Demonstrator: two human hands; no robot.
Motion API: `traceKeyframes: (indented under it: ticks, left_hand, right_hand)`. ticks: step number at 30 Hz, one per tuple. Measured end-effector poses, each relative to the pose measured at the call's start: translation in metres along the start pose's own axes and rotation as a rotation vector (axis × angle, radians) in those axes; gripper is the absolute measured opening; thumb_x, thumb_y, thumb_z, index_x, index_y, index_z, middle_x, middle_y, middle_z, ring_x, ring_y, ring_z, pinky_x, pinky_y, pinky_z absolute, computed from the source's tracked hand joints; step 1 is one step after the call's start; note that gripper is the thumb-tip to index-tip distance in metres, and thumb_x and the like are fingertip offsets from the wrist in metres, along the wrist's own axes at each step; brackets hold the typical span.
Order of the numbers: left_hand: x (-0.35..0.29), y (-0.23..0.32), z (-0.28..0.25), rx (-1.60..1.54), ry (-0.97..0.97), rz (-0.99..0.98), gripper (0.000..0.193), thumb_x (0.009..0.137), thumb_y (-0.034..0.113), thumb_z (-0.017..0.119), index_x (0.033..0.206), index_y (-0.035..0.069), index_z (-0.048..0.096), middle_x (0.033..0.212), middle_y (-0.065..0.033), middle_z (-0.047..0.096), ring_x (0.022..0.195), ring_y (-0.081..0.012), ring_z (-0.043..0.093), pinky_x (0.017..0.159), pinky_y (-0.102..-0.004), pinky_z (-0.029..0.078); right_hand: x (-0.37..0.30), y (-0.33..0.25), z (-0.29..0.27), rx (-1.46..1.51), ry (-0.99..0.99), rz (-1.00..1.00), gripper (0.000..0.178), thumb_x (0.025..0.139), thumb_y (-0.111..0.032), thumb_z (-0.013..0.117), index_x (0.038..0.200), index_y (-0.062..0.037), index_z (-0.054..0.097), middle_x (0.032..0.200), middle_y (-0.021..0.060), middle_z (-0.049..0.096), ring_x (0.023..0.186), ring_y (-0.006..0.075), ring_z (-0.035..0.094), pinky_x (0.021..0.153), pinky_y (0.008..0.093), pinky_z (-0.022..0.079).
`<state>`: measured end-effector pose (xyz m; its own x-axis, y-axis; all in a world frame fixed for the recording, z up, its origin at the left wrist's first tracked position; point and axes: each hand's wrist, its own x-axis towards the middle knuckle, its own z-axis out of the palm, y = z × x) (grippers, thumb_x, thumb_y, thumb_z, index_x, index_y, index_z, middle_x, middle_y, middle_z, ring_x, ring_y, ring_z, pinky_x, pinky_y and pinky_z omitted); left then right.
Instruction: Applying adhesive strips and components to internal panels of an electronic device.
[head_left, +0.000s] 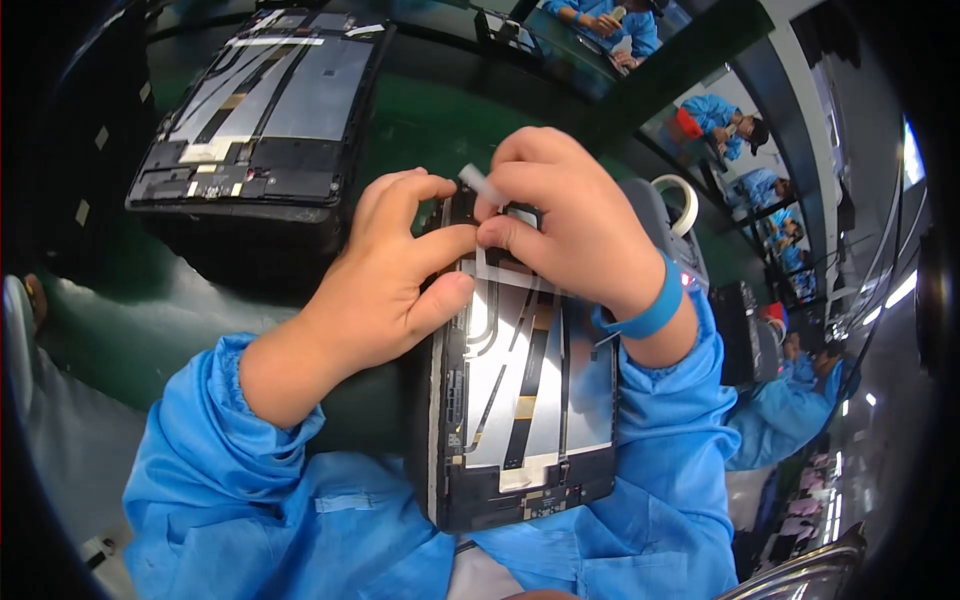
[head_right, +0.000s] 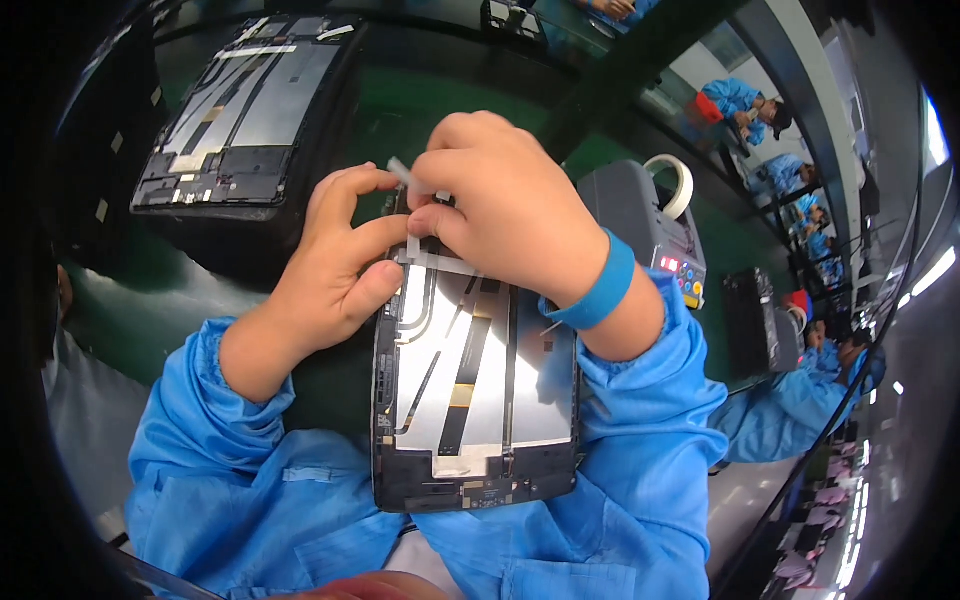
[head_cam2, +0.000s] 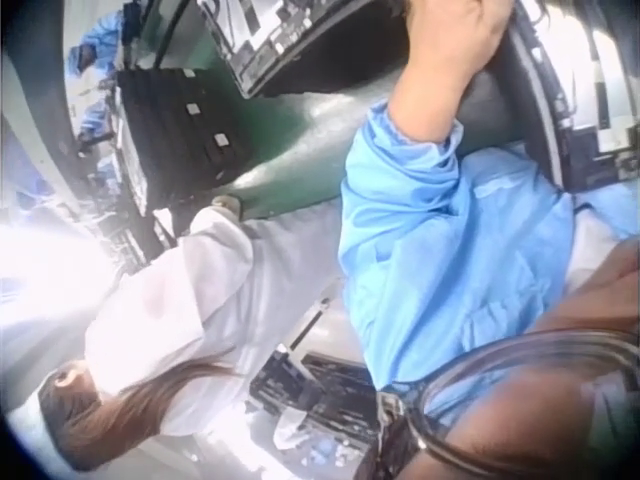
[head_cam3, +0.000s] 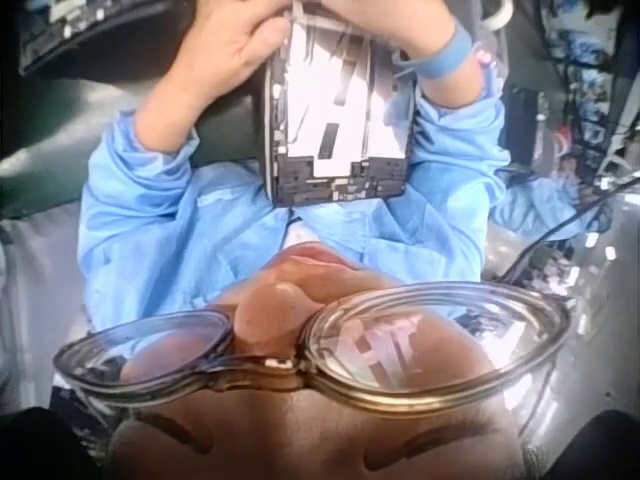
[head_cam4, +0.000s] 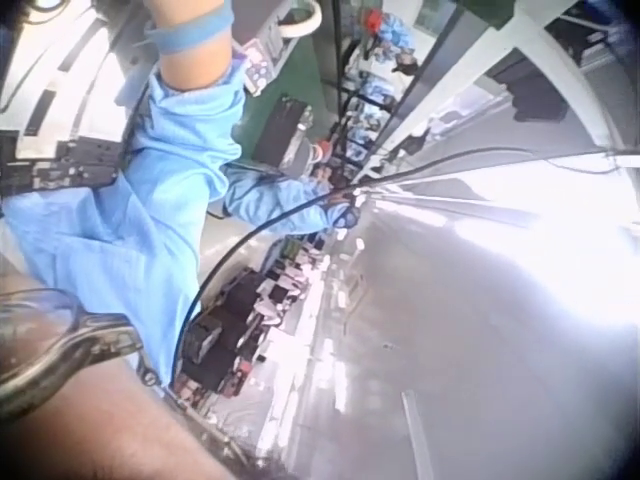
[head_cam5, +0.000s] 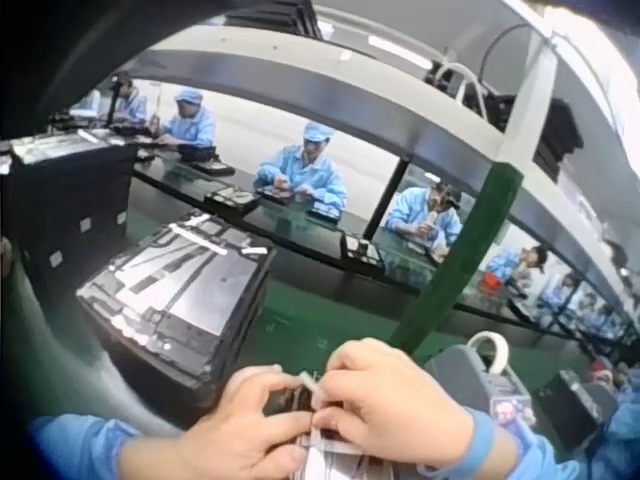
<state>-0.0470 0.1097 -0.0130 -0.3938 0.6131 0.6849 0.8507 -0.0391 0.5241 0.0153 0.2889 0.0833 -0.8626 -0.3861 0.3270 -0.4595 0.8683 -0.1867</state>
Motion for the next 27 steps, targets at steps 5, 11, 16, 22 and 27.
traceKeyframes:
  ticks: [5,11,16,22,27]
  left_hand:
    - [-0.004,0.000,0.002,-0.047,0.000,-0.003,0.029,0.084,0.026,0.060,0.105,0.008,0.064,0.124,-0.0204,0.042,0.119,-0.0400,0.037,0.100,-0.0453,0.035]
    - [-0.005,-0.003,0.003,-0.119,-0.010,-0.021,0.044,0.091,0.043,0.049,0.106,0.005,0.064,0.125,-0.0218,0.044,0.120,-0.0403,0.037,0.103,-0.0462,0.030]
    - [-0.004,-0.001,0.001,-0.123,-0.027,-0.035,0.043,0.091,0.043,0.049,0.107,0.006,0.065,0.123,-0.0210,0.044,0.119,-0.0396,0.037,0.103,-0.0455,0.029]
    - [-0.004,-0.002,0.002,-0.132,-0.021,-0.032,0.039,0.090,0.039,0.051,0.107,0.007,0.065,0.123,-0.0205,0.044,0.118,-0.0389,0.038,0.103,-0.0451,0.029]
    - [-0.004,-0.003,0.002,-0.127,-0.027,-0.032,0.038,0.089,0.037,0.052,0.108,0.007,0.065,0.123,-0.0208,0.044,0.118,-0.0388,0.038,0.103,-0.0450,0.030]
  right_hand:
    - [-0.013,0.010,0.003,0.207,0.095,0.205,0.017,0.070,-0.014,0.077,0.081,-0.0054,0.067,0.078,0.0067,0.055,0.081,0.0219,0.054,0.071,0.0323,0.043]
    - [-0.021,0.009,0.004,0.712,-0.016,0.405,0.013,0.084,-0.014,0.069,0.083,-0.0019,0.065,0.079,0.0000,0.052,0.074,0.0086,0.051,0.063,0.0228,0.041]
    - [-0.020,0.016,-0.006,0.707,-0.080,0.506,0.015,0.087,-0.013,0.064,0.082,0.0008,0.063,0.077,0.0018,0.055,0.069,0.0093,0.052,0.061,0.0250,0.042]
    - [-0.009,0.021,0.001,0.347,-0.221,0.438,0.024,0.087,-0.020,0.060,0.079,0.0023,0.061,0.067,0.0138,0.054,0.061,0.0234,0.053,0.056,0.0343,0.042]
    - [-0.001,0.019,0.000,0.272,-0.271,0.477,0.025,0.085,-0.021,0.060,0.079,0.0027,0.060,0.064,0.0173,0.055,0.057,0.0287,0.052,0.055,0.0371,0.043]
